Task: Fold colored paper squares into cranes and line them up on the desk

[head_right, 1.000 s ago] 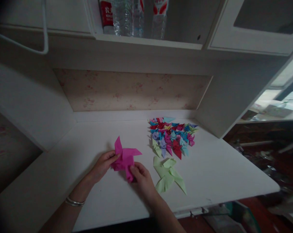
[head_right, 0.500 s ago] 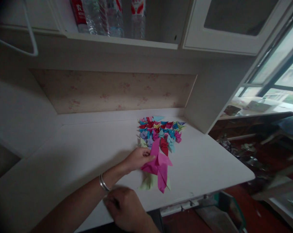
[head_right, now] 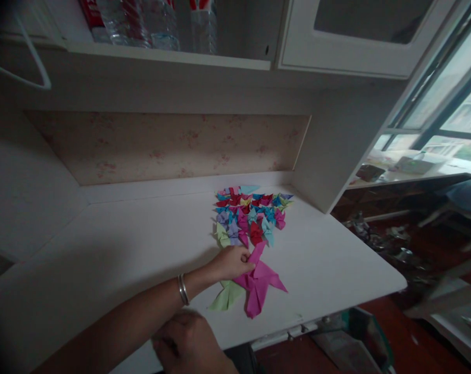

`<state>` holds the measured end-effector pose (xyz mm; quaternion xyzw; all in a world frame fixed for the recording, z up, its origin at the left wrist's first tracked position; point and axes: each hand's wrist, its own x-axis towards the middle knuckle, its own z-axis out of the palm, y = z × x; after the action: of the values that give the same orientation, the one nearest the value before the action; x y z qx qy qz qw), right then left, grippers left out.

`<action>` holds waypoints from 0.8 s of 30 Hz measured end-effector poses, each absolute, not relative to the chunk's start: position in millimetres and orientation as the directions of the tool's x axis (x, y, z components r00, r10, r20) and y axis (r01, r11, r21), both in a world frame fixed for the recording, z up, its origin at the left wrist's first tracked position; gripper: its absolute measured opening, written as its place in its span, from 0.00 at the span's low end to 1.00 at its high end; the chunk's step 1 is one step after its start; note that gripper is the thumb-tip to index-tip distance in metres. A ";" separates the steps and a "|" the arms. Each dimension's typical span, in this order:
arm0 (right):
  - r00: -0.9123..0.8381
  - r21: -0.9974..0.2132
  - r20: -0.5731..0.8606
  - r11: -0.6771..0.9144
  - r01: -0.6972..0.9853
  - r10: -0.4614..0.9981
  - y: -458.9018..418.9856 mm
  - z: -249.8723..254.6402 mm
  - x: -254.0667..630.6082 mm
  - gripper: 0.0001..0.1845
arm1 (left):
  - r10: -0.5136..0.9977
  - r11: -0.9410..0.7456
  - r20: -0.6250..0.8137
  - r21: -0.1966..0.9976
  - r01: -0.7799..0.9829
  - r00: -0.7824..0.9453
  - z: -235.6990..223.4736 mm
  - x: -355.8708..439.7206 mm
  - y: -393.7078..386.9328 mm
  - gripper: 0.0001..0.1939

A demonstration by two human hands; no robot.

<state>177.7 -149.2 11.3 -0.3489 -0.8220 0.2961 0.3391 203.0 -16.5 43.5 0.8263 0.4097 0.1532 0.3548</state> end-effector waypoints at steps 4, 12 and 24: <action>-0.534 -0.682 0.382 0.620 0.388 0.754 -148.6 4.1 176.2 0.07 | 0.837 -0.454 0.052 0.620 0.640 0.545 46.2 198.5 -23.1 0.10; -0.522 -0.643 0.449 0.668 0.375 0.725 -146.4 -4.9 174.5 0.09 | 0.775 -0.592 0.220 0.582 0.558 0.593 64.9 168.0 -36.6 0.12; -0.525 -0.684 0.427 0.643 0.345 0.736 -147.6 -9.2 173.4 0.09 | 0.958 -0.285 0.274 0.864 0.415 0.087 85.6 27.1 -93.4 0.09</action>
<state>173.4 -147.6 -9.2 -0.3255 -0.8303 0.2698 0.3630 27.1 -93.4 85.6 0.6696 0.5127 0.4403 0.3080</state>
